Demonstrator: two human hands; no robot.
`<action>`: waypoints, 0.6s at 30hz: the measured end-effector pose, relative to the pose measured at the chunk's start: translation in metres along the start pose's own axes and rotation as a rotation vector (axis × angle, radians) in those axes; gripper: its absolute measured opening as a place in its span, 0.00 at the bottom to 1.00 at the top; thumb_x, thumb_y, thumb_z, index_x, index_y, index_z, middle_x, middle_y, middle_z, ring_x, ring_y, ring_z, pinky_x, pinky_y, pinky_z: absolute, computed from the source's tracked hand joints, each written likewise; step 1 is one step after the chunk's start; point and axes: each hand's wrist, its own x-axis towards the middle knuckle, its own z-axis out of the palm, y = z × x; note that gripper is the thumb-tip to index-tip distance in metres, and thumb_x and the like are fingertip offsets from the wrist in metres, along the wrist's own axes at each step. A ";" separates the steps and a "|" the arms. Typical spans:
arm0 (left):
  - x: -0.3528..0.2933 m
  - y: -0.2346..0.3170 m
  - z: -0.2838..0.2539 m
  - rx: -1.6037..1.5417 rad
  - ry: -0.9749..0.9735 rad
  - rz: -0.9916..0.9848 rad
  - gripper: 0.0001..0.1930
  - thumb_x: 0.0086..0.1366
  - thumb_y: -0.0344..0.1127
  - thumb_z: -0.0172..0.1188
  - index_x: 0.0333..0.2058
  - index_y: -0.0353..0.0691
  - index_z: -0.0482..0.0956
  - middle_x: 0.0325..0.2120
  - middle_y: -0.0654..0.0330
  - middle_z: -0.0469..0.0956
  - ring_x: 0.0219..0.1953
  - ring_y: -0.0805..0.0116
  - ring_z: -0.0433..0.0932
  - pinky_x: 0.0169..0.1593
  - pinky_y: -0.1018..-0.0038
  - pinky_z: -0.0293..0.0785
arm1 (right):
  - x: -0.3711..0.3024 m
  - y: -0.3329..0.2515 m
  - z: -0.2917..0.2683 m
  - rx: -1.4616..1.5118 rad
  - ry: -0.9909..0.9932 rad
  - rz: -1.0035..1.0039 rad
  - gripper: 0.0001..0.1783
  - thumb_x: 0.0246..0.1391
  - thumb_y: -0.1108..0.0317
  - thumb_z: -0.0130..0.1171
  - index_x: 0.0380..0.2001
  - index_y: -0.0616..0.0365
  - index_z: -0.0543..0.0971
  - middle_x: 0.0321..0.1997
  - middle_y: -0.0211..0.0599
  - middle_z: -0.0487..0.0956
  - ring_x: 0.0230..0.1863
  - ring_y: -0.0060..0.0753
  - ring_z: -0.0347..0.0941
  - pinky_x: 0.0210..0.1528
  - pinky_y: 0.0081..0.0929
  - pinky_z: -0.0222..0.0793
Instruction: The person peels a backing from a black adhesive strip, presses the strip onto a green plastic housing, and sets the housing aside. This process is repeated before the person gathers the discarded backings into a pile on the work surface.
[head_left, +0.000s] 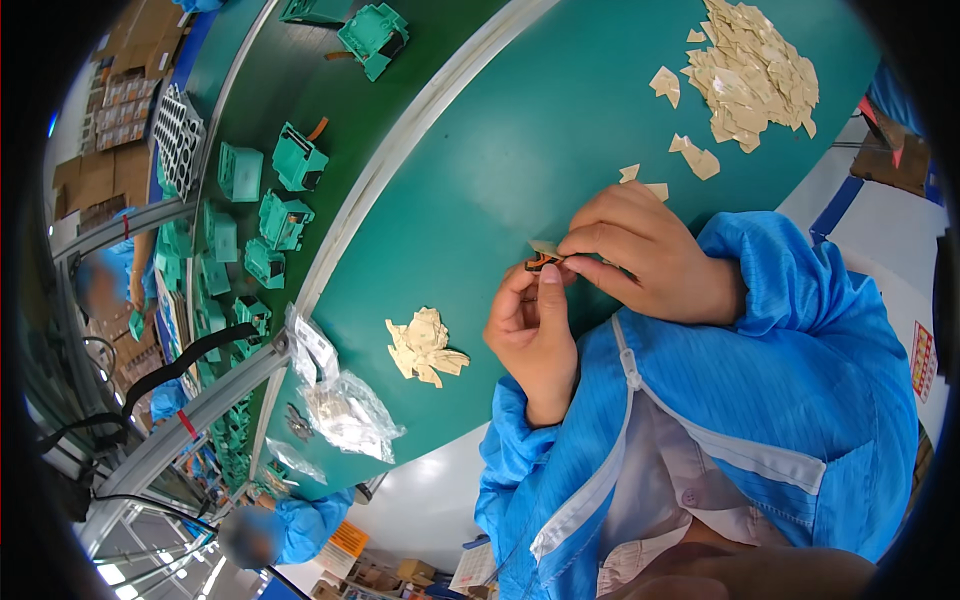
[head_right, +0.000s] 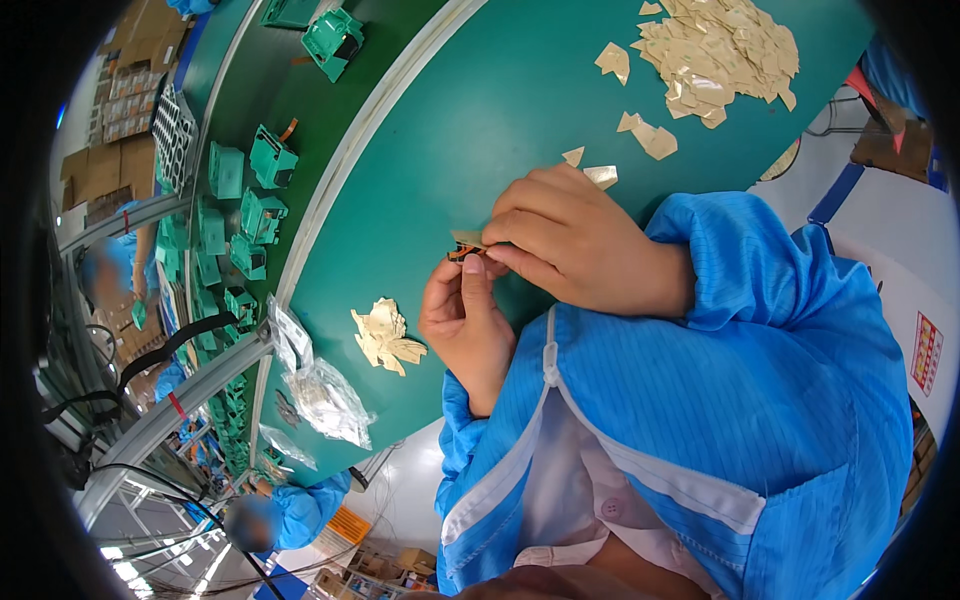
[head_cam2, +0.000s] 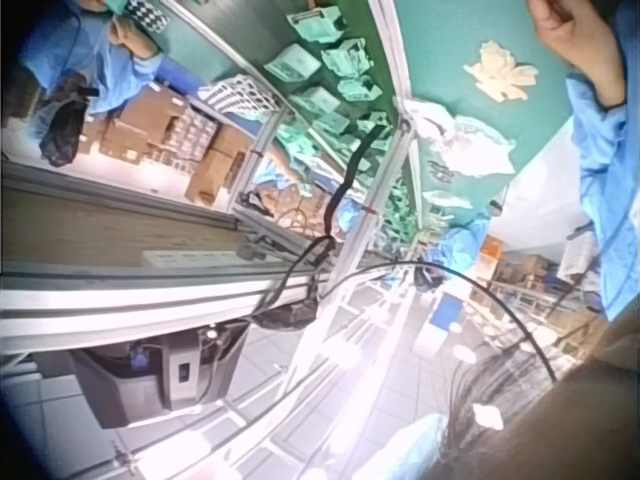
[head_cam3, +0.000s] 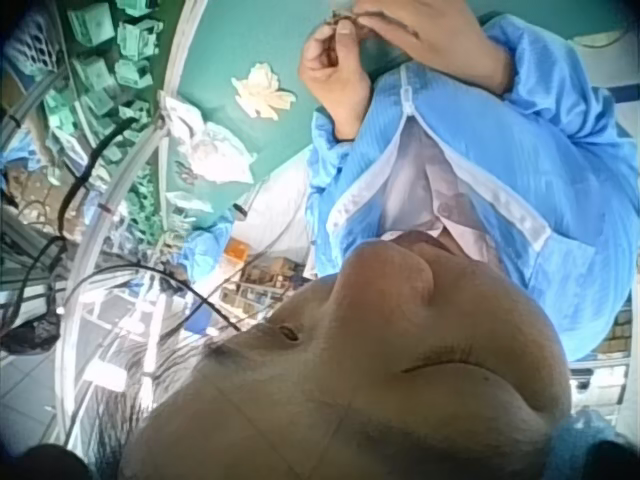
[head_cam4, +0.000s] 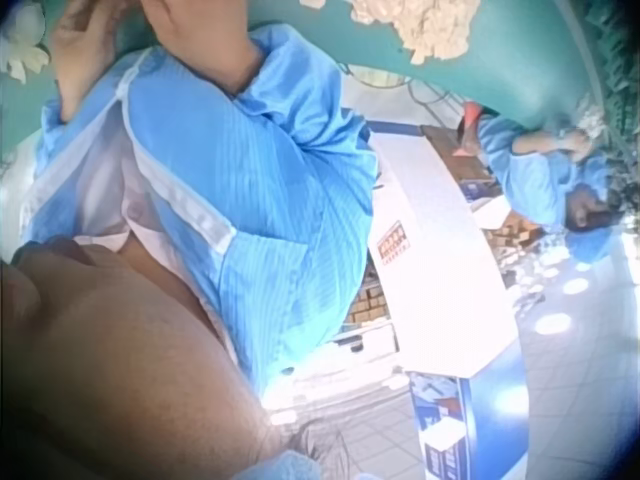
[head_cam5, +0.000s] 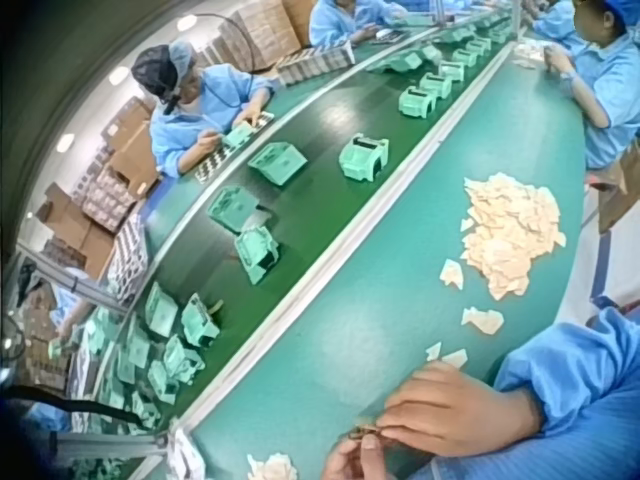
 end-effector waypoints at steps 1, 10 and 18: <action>-0.001 -0.001 0.001 0.000 -0.002 -0.001 0.06 0.68 0.23 0.58 0.43 0.30 0.78 0.36 0.55 0.82 0.38 0.72 0.81 0.46 0.76 0.77 | -0.001 0.000 0.000 -0.001 0.001 0.001 0.09 0.52 0.69 0.64 0.36 0.56 0.78 0.38 0.33 0.75 0.40 0.38 0.71 0.42 0.35 0.64; 0.004 0.005 0.002 0.688 -0.045 0.456 0.04 0.63 0.21 0.62 0.38 0.30 0.81 0.36 0.55 0.82 0.37 0.67 0.79 0.43 0.75 0.74 | 0.000 -0.002 0.002 -0.056 -0.007 0.012 0.07 0.50 0.70 0.63 0.33 0.57 0.78 0.35 0.33 0.75 0.38 0.39 0.72 0.42 0.36 0.63; 0.000 0.010 -0.004 0.701 -0.106 0.442 0.08 0.56 0.19 0.65 0.36 0.31 0.81 0.34 0.52 0.81 0.35 0.59 0.80 0.40 0.71 0.76 | 0.003 0.006 -0.005 0.222 -0.069 0.210 0.05 0.46 0.78 0.60 0.29 0.59 0.77 0.32 0.36 0.75 0.35 0.38 0.71 0.38 0.32 0.65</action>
